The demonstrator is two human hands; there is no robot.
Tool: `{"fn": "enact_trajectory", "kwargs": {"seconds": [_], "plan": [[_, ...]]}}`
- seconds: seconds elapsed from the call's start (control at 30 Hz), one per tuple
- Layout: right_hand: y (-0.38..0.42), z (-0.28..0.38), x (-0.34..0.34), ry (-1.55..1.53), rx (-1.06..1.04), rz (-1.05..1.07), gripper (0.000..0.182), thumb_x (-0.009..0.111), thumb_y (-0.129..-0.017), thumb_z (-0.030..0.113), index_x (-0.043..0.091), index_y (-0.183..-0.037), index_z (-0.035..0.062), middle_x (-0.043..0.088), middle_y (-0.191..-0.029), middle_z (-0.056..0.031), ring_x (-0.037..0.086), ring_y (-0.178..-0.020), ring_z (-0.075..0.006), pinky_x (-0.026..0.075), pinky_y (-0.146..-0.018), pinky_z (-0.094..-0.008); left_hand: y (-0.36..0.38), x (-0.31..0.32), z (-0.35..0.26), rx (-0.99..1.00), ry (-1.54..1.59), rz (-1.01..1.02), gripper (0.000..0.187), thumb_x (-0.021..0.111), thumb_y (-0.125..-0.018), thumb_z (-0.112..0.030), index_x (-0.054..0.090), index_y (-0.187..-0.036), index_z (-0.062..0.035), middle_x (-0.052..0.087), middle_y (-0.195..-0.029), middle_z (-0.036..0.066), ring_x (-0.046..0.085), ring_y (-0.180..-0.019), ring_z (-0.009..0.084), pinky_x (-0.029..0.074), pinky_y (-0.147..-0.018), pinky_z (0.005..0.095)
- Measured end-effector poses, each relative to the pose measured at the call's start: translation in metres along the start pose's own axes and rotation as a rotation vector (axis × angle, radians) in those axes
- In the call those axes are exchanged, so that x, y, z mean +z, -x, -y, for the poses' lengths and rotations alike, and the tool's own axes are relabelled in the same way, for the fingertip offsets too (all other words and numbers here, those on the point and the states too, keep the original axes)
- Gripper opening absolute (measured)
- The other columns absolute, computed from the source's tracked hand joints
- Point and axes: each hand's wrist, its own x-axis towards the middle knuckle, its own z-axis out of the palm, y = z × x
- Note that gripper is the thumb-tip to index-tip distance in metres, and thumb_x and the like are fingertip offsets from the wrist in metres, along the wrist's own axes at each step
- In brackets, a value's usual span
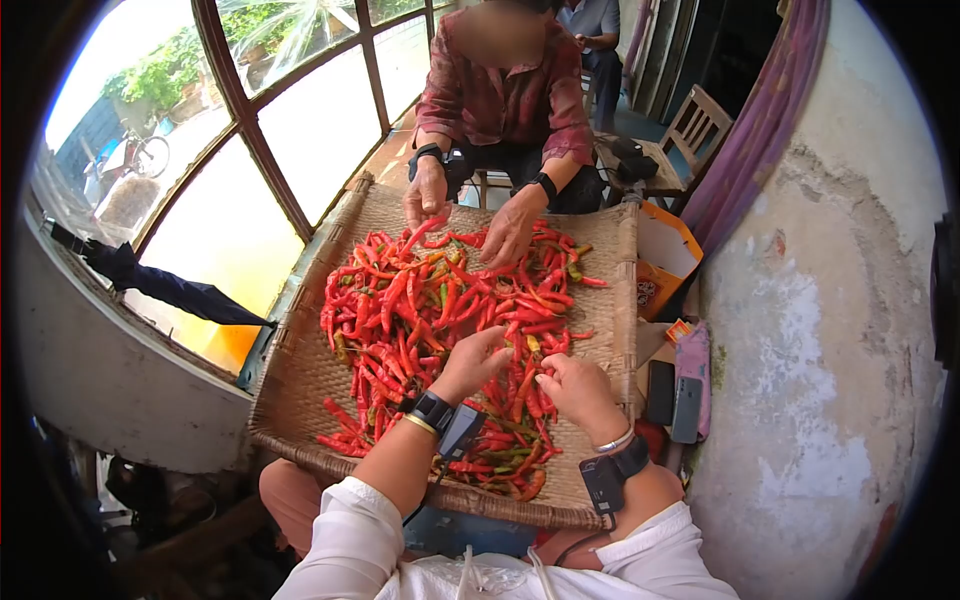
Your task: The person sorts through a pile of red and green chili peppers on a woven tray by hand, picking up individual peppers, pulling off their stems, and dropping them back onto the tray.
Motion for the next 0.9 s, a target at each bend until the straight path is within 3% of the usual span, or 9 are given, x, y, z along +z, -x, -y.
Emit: {"fn": "enact_trajectory", "kwargs": {"seconds": [0.03,0.1,0.2,0.3,0.37,0.47,0.7,0.77,0.9], "plan": [[0.000,-0.001,0.002,0.038,0.001,0.049,0.023,0.061,-0.076,0.025,0.058,-0.089,0.0058,0.062,-0.075,-0.0130,0.060,-0.076,-0.0308,0.047,-0.066,-0.0416,0.006,0.007,-0.010,0.144,-0.259,0.038,0.039,0.060,-0.078,-0.020,0.052,-0.113,-0.0061,0.055,-0.100,0.013,0.056,-0.083,0.0305,0.046,-0.076,0.0370],[-0.001,-0.010,0.013,0.109,-0.040,0.020,0.023,0.062,-0.075,0.025,0.059,-0.087,0.0063,0.062,-0.076,-0.0128,0.060,-0.075,-0.0306,0.046,-0.067,-0.0413,0.008,0.026,-0.011,0.310,-0.411,0.079,0.042,0.065,-0.073,-0.016,0.052,-0.112,-0.0079,0.053,-0.106,0.012,0.052,-0.093,0.0313,0.044,-0.081,0.0360],[-0.001,-0.015,0.016,0.251,-0.040,0.071,0.023,0.062,-0.074,0.026,0.059,-0.085,0.0065,0.062,-0.079,-0.0126,0.060,-0.077,-0.0302,0.046,-0.069,-0.0412,-0.005,0.037,-0.017,0.406,-0.590,0.154,0.048,0.065,-0.069,-0.017,0.051,-0.114,-0.0101,0.048,-0.114,0.010,0.045,-0.106,0.0283,0.041,-0.086,0.0349],[-0.001,-0.009,0.016,0.329,-0.019,0.165,0.024,0.062,-0.074,0.028,0.059,-0.083,0.0058,0.062,-0.080,-0.0123,0.060,-0.079,-0.0299,0.046,-0.070,-0.0417,-0.020,0.038,-0.027,0.374,-0.741,0.052,0.052,0.064,-0.068,-0.020,0.048,-0.117,-0.0114,0.044,-0.119,0.009,0.039,-0.112,0.0286,0.038,-0.088,0.0375],[0.001,-0.005,0.013,0.343,-0.033,0.171,0.025,0.061,-0.074,0.028,0.059,-0.083,0.0055,0.062,-0.080,-0.0121,0.060,-0.079,-0.0299,0.046,-0.070,-0.0419,-0.025,0.044,-0.023,0.405,-0.773,0.002,0.056,0.064,-0.067,-0.027,0.048,-0.119,-0.0138,0.042,-0.122,0.009,0.034,-0.116,0.0307,0.038,-0.087,0.0448],[0.002,-0.001,0.011,0.287,-0.025,0.139,0.024,0.062,-0.074,0.028,0.059,-0.082,0.0059,0.063,-0.079,-0.0122,0.061,-0.078,-0.0300,0.046,-0.069,-0.0420,-0.025,0.057,-0.018,0.352,-0.931,0.168,0.060,0.065,-0.065,-0.031,0.047,-0.121,-0.0189,0.039,-0.124,0.008,0.028,-0.120,0.0353,0.038,-0.083,0.0529],[0.003,-0.002,0.009,0.291,-0.017,0.116,0.023,0.062,-0.074,0.028,0.060,-0.081,0.0063,0.063,-0.076,-0.0114,0.061,-0.076,-0.0290,0.047,-0.067,-0.0414,-0.033,0.075,-0.006,0.266,-0.881,0.275,0.050,0.062,-0.066,-0.027,0.050,-0.113,-0.0130,0.050,-0.108,0.007,0.041,-0.106,0.0289,0.043,-0.079,0.0437],[0.003,-0.003,0.009,0.288,-0.006,0.119,0.023,0.062,-0.074,0.028,0.060,-0.080,0.0064,0.063,-0.076,-0.0112,0.061,-0.076,-0.0289,0.047,-0.067,-0.0413,-0.032,0.078,-0.002,0.269,-0.669,0.323,0.037,0.062,-0.065,-0.025,0.055,-0.098,-0.0097,0.056,-0.095,0.007,0.046,-0.094,0.0271,0.044,-0.075,0.0377],[0.003,-0.006,0.010,0.265,-0.029,0.041,0.022,0.063,-0.073,0.028,0.061,-0.080,0.0073,0.062,-0.076,-0.0110,0.061,-0.075,-0.0289,0.047,-0.067,-0.0408,-0.018,0.077,-0.005,0.361,-0.614,0.318,0.028,0.063,-0.065,-0.026,0.058,-0.086,-0.0087,0.057,-0.089,0.008,0.048,-0.090,0.0295,0.045,-0.073,0.0369]]}}
